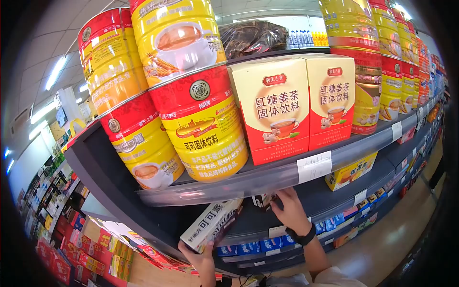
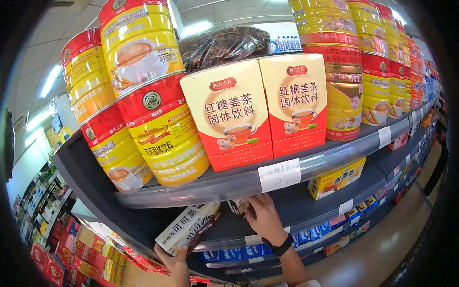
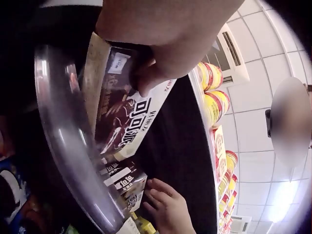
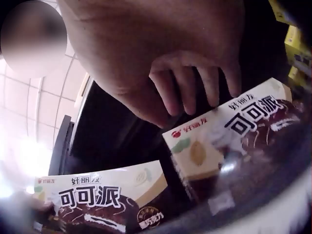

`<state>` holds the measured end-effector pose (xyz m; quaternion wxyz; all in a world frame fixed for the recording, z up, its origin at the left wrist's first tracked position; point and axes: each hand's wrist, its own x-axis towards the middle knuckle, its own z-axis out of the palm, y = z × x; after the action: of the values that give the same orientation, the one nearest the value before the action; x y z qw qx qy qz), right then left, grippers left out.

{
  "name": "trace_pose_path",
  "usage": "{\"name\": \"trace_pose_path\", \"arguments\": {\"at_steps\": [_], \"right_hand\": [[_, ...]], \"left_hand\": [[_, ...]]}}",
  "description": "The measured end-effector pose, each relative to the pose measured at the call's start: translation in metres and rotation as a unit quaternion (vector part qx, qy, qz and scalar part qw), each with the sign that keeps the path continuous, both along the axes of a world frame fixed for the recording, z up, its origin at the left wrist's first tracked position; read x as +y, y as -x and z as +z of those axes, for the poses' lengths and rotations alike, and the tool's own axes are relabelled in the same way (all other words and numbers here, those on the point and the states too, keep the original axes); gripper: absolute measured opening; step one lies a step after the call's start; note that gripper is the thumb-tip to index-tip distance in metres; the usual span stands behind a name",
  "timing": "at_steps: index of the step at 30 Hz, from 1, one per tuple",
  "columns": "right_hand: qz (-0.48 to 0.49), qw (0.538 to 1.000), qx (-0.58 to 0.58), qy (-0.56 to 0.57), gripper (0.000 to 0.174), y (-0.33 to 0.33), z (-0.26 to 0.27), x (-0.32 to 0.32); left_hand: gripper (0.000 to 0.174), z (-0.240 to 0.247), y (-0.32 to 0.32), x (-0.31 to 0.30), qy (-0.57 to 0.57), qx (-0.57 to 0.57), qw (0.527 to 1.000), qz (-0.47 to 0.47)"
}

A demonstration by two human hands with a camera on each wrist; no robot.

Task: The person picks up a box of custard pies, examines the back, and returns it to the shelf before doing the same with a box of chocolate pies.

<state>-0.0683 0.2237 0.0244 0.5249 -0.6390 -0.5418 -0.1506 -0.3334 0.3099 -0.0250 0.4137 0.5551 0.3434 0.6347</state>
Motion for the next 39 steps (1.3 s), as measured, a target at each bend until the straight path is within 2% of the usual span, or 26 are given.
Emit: {"name": "trace_pose_path", "arguments": {"at_steps": [2, 5, 7, 8, 11, 12, 14, 16, 18, 20, 22, 23, 24, 26, 27, 29, 30, 32, 35, 37, 38, 39], "right_hand": [[-0.041, 0.996, -0.065, 0.038, 0.031, -0.016, 0.009, 0.01], [0.05, 0.989, -0.057, 0.125, 0.032, -0.049, 0.01, 0.031], [0.072, 0.989, -0.045, 0.124, 0.034, -0.071, -0.001, 0.045], [0.083, 0.988, -0.04, 0.123, 0.036, -0.081, -0.008, 0.049], [0.041, 0.985, -0.169, 0.01, 0.039, -0.105, -0.027, 0.061], [0.036, 0.983, -0.18, 0.0, 0.039, -0.108, -0.03, 0.061], [0.036, 0.982, -0.184, 0.009, 0.039, -0.107, -0.021, 0.058], [0.044, 0.983, -0.172, 0.036, 0.039, -0.107, -0.008, 0.056], [0.049, 0.984, -0.161, 0.061, 0.039, -0.108, 0.005, 0.055], [0.051, 0.984, -0.155, 0.076, 0.04, -0.107, 0.013, 0.054], [0.051, 0.983, -0.154, 0.088, 0.04, -0.106, 0.018, 0.053], [0.051, 0.982, -0.153, 0.093, 0.04, -0.104, 0.02, 0.055], [0.052, 0.982, -0.152, 0.097, 0.04, -0.103, 0.022, 0.055], [0.055, 0.982, -0.145, 0.111, 0.04, -0.1, 0.026, 0.058], [0.059, 0.981, -0.141, 0.121, 0.04, -0.098, 0.029, 0.058], [0.066, 0.979, -0.132, 0.142, 0.04, -0.094, 0.034, 0.061], [0.082, 0.97, -0.099, 0.207, 0.04, -0.093, 0.038, 0.066], [0.084, 0.972, -0.086, 0.201, 0.038, -0.092, 0.039, 0.073], [0.041, 0.954, -0.092, 0.281, 0.043, -0.096, 0.036, 0.082], [0.012, 0.941, -0.119, 0.318, 0.047, -0.103, 0.024, 0.09], [0.019, 0.959, -0.119, 0.256, 0.05, -0.104, 0.018, 0.092], [0.031, 0.958, -0.103, 0.265, 0.05, -0.105, 0.017, 0.093]], "left_hand": [[0.078, -0.007, -0.016, 0.016, -0.001, -0.016, 1.0, -0.026], [0.075, -0.008, -0.038, 0.047, -0.048, 0.024, 0.998, -0.029], [0.075, -0.005, -0.048, 0.068, -0.028, 0.035, 0.997, -0.056], [0.073, -0.003, -0.052, 0.078, -0.037, 0.103, 0.994, -0.017], [0.073, 0.007, -0.057, 0.1, -0.016, 0.211, 0.977, -0.003], [0.067, 0.0, -0.056, 0.099, -0.027, 0.197, 0.98, 0.001], [0.057, -0.019, -0.064, 0.144, -0.097, 0.2, 0.974, -0.05], [0.037, -0.016, -0.071, 0.16, -0.106, 0.239, 0.963, -0.058], [0.024, -0.012, -0.079, 0.169, -0.091, 0.302, 0.949, -0.009], [0.023, -0.001, -0.085, 0.174, -0.132, 0.37, 0.919, 0.039], [0.022, 0.026, -0.089, 0.156, -0.191, 0.454, 0.868, 0.064], [0.021, 0.016, -0.087, 0.169, -0.187, 0.446, 0.874, 0.046], [0.021, 0.016, -0.081, 0.177, -0.236, 0.482, 0.843, 0.045], [0.024, 0.048, -0.074, 0.161, -0.296, 0.494, 0.815, 0.058], [0.026, 0.056, -0.072, 0.159, -0.263, 0.506, 0.82, 0.045], [0.038, 0.077, -0.076, 0.141, -0.239, 0.552, 0.799, -0.011], [0.043, 0.075, -0.081, 0.141, -0.274, 0.58, 0.767, 0.01], [0.052, 0.071, -0.093, 0.144, -0.342, 0.631, 0.694, 0.052], [0.056, 0.06, -0.126, 0.167, -0.371, 0.635, 0.678, -0.008], [0.052, 0.058, -0.154, 0.198, -0.361, 0.706, 0.608, -0.025], [0.045, 0.06, -0.163, 0.204, -0.344, 0.694, 0.63, -0.048], [0.042, 0.055, -0.172, 0.221, -0.345, 0.682, 0.643, -0.051]]}}
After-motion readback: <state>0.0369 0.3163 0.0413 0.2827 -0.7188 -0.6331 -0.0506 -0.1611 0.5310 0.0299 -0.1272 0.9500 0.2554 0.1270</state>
